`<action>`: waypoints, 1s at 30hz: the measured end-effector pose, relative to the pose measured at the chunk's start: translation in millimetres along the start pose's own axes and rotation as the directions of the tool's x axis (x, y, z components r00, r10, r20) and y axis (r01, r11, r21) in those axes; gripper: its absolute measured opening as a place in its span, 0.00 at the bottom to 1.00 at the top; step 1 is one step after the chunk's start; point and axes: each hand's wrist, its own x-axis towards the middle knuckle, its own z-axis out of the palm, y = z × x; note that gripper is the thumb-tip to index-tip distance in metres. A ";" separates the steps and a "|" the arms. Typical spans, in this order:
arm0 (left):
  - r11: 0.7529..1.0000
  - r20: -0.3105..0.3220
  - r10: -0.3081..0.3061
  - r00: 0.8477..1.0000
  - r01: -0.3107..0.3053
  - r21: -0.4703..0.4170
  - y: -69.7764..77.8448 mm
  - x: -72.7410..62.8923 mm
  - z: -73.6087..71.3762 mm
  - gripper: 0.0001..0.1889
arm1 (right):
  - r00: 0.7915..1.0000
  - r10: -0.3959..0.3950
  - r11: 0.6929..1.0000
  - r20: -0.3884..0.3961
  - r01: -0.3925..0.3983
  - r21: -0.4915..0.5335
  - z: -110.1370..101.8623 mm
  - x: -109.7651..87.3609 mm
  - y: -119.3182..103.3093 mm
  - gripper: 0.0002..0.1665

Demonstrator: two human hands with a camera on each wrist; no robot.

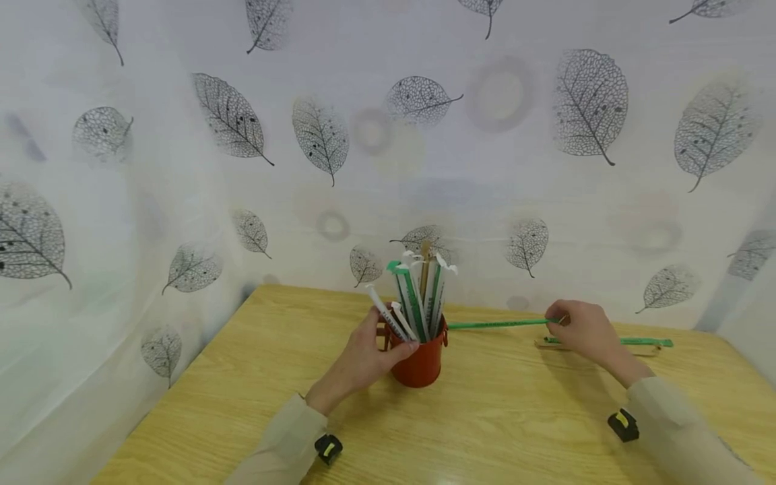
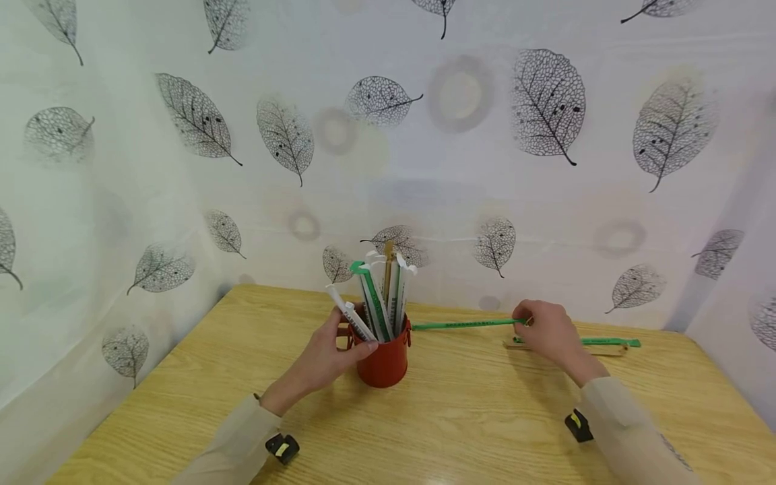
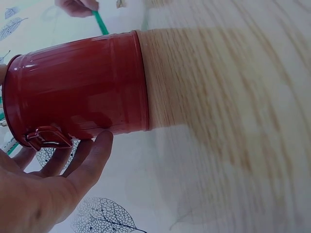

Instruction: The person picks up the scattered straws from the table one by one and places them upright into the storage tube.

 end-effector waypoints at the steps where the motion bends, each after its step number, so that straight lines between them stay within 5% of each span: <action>1: 1.000 0.000 -0.001 1.000 0.001 -0.002 0.2 0.1 -0.1 0.37 | 1.000 -0.006 1.000 -0.024 0.006 -0.003 -3.0 -2.8 -1.4 0.07; 9: 1.000 0.002 -0.010 1.000 0.010 0.012 0.6 0.4 -0.6 0.37 | 0.971 -0.048 0.998 -0.233 0.058 0.035 -22.9 -25.3 -6.5 0.11; 20: 1.000 0.002 -0.005 1.000 0.005 0.005 0.5 0.4 -0.3 0.37 | 0.931 0.056 0.964 -0.360 0.043 0.261 -50.7 -39.9 -31.3 0.19; 30: 1.000 0.000 -0.014 1.000 0.014 0.005 0.3 0.4 0.2 0.37 | 0.893 0.093 0.939 -0.441 0.068 0.336 -69.0 -41.8 -49.9 0.27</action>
